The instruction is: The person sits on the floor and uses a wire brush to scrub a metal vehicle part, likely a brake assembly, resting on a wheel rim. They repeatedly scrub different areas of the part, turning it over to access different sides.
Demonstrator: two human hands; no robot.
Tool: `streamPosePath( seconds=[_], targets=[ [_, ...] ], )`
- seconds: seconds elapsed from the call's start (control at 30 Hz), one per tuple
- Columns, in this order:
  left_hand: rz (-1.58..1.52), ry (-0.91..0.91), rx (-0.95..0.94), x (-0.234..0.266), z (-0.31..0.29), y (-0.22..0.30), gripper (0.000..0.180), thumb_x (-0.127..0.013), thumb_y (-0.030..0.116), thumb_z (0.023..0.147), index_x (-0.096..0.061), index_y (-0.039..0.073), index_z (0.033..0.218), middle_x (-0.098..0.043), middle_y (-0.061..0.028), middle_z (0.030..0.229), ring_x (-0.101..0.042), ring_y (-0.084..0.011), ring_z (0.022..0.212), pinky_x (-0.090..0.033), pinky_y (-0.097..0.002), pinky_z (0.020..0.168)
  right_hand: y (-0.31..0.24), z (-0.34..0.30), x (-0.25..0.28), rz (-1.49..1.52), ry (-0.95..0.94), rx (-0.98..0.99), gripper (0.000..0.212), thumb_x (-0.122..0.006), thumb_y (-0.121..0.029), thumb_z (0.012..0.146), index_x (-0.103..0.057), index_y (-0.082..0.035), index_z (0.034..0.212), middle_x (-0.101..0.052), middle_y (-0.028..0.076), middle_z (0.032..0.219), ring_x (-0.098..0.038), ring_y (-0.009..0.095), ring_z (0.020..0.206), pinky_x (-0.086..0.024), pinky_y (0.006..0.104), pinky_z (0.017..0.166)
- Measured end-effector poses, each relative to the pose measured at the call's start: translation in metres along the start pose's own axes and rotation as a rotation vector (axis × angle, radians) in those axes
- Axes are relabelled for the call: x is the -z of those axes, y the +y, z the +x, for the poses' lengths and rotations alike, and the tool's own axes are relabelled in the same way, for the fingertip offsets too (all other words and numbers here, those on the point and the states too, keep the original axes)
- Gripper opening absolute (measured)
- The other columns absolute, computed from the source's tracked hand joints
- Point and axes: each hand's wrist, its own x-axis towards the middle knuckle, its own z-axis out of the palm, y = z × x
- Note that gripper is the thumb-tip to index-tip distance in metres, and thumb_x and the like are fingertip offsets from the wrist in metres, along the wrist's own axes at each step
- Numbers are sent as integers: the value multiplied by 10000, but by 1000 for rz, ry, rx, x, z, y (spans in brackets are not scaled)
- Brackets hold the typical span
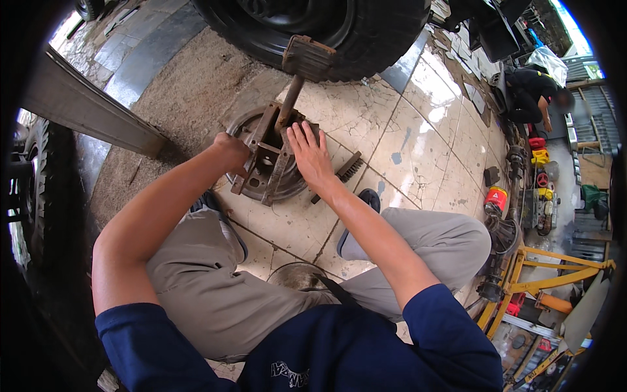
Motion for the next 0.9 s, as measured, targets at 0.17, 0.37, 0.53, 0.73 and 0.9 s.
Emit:
streamPosePath(
  seconds=[0.17, 0.37, 0.53, 0.73, 0.9],
  targets=[
    [-12, 19, 11, -3, 3, 2, 638, -693, 620, 807, -703, 132, 1218, -692, -66, 1236, -654, -244, 1158, -502, -410, 950, 3, 15, -1, 6, 20, -98, 582, -556, -134, 919, -411, -64, 1478, -374, 115, 1526, -371, 320, 1378, -342, 543, 1108],
    [-40, 40, -19, -8, 6, -2, 670, -671, 672, 797, -737, 79, 1103, -718, -110, 1137, -665, -282, 1117, -507, -454, 933, -10, 33, 8, 120, -139, -232, 537, -563, -114, 912, -454, -64, 1435, -395, 109, 1458, -443, 311, 1275, -437, 510, 1011],
    [-47, 73, -25, -8, 5, 0, 649, -684, 646, 806, -731, 82, 1123, -717, -105, 1150, -666, -279, 1116, -509, -455, 930, -10, 25, -16, 157, 104, -284, 544, -557, -95, 921, -444, -114, 1452, -419, 130, 1407, -517, 325, 1167, -478, 509, 944],
    [-37, -6, 8, -2, 2, 1, 612, -720, 586, 804, -706, 136, 1218, -688, -50, 1247, -655, -251, 1158, -519, -414, 926, -9, 17, 3, 308, -132, -335, 643, -522, -55, 928, -337, -166, 1534, -485, 252, 1372, -544, 365, 1226, -464, 523, 992],
    [-49, -24, 0, 0, 1, 1, 605, -721, 591, 802, -712, 143, 1210, -692, -49, 1240, -657, -252, 1153, -519, -417, 925, -9, 29, 10, 331, -367, -365, 792, -536, -69, 893, -172, -127, 1594, -691, 262, 1027, -707, 364, 911, -544, 502, 838]
  ],
)
